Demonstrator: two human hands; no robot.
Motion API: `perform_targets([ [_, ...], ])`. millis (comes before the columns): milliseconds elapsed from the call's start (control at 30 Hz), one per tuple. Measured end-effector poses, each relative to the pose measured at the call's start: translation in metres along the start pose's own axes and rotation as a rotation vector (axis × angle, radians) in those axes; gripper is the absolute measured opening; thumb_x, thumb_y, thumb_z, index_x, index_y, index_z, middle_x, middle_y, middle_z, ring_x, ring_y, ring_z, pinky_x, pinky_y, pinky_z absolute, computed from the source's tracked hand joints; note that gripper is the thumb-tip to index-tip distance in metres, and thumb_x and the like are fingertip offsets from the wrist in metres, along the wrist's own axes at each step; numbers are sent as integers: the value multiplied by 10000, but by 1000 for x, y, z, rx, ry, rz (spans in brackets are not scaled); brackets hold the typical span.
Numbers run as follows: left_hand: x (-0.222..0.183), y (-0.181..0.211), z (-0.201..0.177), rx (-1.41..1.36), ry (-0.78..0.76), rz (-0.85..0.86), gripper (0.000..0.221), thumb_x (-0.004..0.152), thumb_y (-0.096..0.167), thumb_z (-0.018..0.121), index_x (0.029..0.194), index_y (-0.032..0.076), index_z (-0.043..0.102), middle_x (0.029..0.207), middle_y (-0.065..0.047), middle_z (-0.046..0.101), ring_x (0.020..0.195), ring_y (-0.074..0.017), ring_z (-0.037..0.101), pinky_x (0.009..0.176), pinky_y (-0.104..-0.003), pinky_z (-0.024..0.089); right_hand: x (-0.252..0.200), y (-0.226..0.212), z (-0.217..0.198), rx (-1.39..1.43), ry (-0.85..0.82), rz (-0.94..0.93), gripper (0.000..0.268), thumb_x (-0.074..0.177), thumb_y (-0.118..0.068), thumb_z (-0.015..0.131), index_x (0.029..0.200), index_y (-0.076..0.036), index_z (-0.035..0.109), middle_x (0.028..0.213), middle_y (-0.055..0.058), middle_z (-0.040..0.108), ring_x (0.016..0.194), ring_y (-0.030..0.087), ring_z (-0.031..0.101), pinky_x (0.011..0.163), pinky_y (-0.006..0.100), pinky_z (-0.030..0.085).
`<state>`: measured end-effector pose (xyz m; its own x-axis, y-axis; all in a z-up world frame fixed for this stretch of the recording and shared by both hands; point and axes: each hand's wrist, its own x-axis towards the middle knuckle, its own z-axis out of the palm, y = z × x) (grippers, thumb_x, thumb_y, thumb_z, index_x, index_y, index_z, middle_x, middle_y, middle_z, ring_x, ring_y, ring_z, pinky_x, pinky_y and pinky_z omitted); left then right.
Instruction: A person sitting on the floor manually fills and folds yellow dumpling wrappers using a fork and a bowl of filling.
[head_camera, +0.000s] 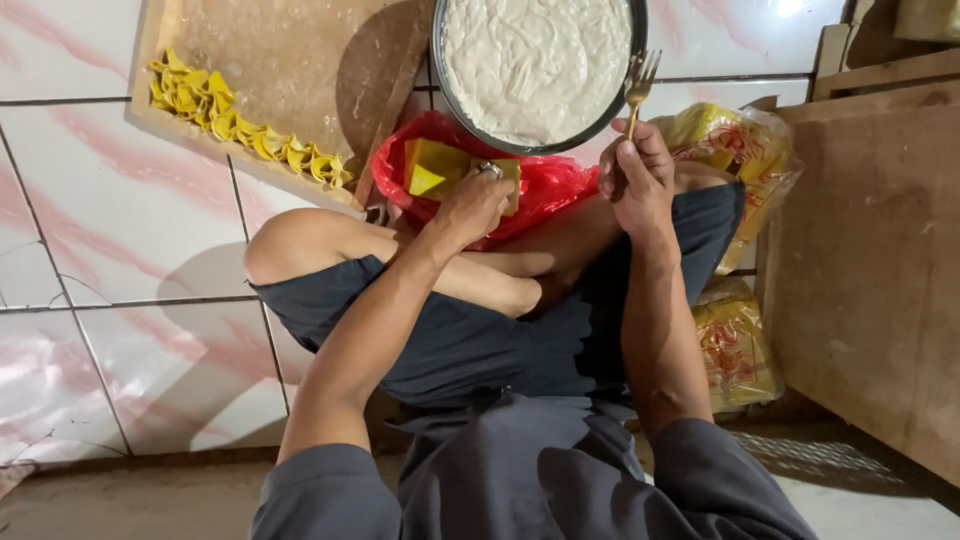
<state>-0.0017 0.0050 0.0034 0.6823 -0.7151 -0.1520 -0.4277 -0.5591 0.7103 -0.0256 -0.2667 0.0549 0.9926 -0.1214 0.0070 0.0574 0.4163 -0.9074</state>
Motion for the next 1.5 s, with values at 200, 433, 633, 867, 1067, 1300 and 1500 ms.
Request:
perform_targets([
  [200,-2,16,-6,192,52,18,266,889,198,733,1089,87,599,997,-218,674,1021,-402,680,925,-489,519,-1,-4,4,-45,-17,4,304,1096,-78,515,1354,84,526,740,201,603,446,176,547,406,280,469],
  [433,-4,-1,-6,-97,92,-126,83,911,220,657,892,153,703,837,-129,691,894,-349,697,848,-427,531,-3,0,4,-30,2,7,291,1083,-61,525,1325,99,546,724,213,593,434,185,538,398,291,468],
  [633,-29,37,-76,-871,354,-512,159,900,272,651,997,157,702,909,-40,679,893,-198,683,801,-334,553,-4,-3,6,-28,2,22,306,1073,-50,533,1332,113,547,721,216,593,434,185,538,396,299,467],
  [867,-36,31,-99,-1555,704,-475,145,979,224,627,1011,86,593,941,-118,704,882,-224,762,807,-372,641,-5,-35,28,-227,-42,76,358,1142,-85,400,1481,10,463,759,157,593,475,149,492,405,256,411],
  [1067,-28,11,-137,-1525,851,-544,265,936,346,734,1059,118,678,1021,-123,760,913,-264,790,724,-354,645,5,-90,76,-1107,-256,-144,360,964,88,594,1257,-26,769,835,166,686,666,337,658,579,381,513],
  [1300,-12,-10,-111,-1601,1002,-676,322,891,409,742,971,100,696,914,-119,778,779,-270,789,524,-284,528,30,-49,115,-1611,-276,-156,291,977,-160,612,1164,-275,803,781,46,682,633,293,694,547,395,575],
  [1500,-11,-5,-96,-1493,898,-650,266,898,269,785,1073,78,720,955,-160,772,797,-318,794,582,-370,636,37,-50,148,-1604,-358,-171,470,893,28,493,1254,-97,767,859,145,690,717,345,723,624,418,576],
])
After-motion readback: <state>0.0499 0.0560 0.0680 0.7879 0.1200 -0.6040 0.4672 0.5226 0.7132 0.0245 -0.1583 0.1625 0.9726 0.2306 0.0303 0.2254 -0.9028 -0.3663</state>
